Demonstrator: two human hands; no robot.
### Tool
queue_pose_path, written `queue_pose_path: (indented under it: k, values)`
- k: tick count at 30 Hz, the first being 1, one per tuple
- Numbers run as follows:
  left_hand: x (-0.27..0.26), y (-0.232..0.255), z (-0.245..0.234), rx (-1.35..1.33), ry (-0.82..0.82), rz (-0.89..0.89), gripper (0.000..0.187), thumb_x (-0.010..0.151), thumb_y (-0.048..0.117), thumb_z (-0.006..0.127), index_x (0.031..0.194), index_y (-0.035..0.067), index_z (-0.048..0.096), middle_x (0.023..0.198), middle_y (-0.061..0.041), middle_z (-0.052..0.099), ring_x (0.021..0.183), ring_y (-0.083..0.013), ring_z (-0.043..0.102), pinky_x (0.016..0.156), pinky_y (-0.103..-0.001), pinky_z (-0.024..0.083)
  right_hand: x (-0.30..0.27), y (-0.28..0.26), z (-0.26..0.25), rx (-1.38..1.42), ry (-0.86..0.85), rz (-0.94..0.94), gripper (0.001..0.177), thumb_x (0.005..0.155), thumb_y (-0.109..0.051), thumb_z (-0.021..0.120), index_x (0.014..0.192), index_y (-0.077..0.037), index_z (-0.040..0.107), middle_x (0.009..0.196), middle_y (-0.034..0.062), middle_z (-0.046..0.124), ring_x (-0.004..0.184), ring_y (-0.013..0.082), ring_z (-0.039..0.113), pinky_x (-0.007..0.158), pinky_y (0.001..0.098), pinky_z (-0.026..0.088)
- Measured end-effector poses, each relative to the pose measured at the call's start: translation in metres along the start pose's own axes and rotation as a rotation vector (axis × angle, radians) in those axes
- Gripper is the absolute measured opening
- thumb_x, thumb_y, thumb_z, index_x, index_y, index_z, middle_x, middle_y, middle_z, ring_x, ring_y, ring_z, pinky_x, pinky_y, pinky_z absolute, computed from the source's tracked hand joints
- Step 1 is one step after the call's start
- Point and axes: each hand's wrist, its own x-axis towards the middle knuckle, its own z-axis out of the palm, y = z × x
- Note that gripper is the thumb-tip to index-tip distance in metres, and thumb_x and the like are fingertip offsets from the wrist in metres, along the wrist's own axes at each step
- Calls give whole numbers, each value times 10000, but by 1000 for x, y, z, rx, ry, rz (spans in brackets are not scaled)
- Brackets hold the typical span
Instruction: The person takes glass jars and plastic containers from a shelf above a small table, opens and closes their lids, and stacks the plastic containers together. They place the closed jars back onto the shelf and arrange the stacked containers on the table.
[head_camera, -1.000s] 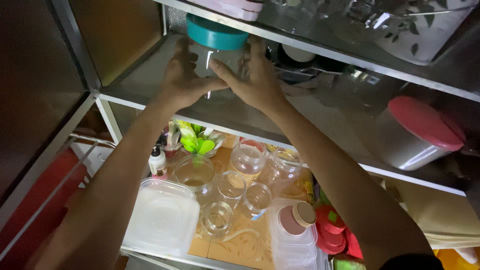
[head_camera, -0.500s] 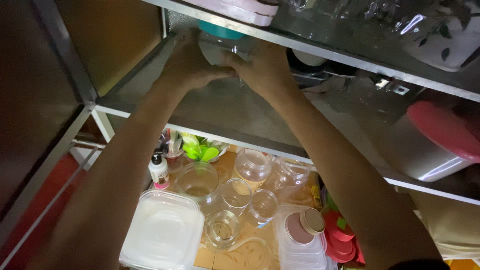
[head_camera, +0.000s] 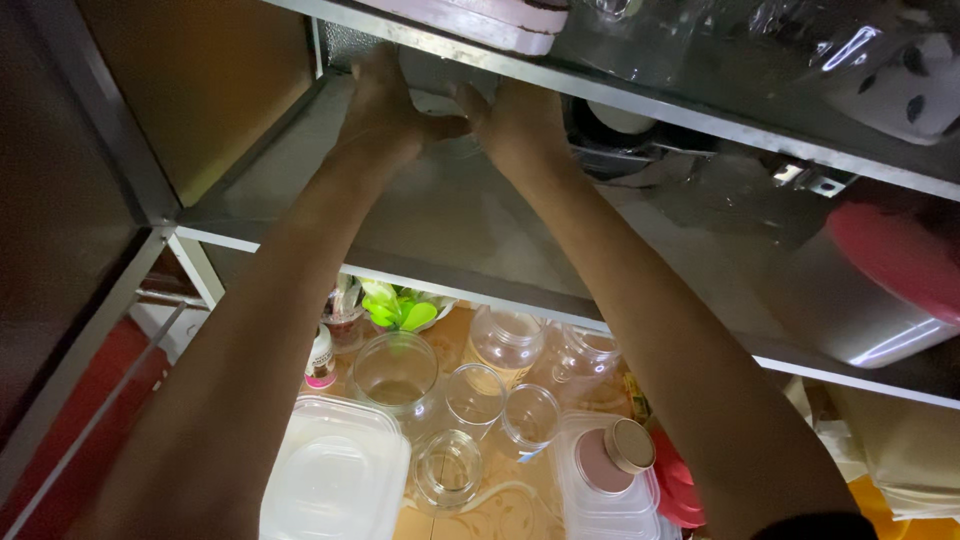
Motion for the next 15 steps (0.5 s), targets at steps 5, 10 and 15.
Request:
queue_pose_path:
  k: [5, 10, 15]
  values:
    - [7, -23, 4, 73, -7, 134, 1025, 689, 322, 988, 1453, 13, 377, 1426, -235, 479, 1361, -381, 476, 1142, -432, 429, -2, 3, 3, -13, 55, -62, 452, 937, -246, 787, 1238, 29, 591, 1092, 218, 680, 994, 368, 699, 846, 468, 555]
    - [-6, -34, -10, 242, 57, 247, 830, 895, 390, 840, 1429, -51, 383, 1414, -342, 458, 1340, -481, 456, 1100, -507, 411, -23, -8, -17, -155, 115, -256, 521, 1018, -248, 724, 1369, 63, 498, 1259, 292, 606, 1166, 443, 622, 988, 522, 497]
    - [-69, -18, -34, 434, 54, 292, 752, 1033, 406, 722, 1447, -113, 368, 1436, -397, 437, 1303, -549, 472, 1075, -582, 407, -69, -43, -57, -84, 79, -270, 615, 1058, -331, 678, 1462, 80, 463, 1388, 321, 546, 1262, 489, 523, 1063, 549, 465]
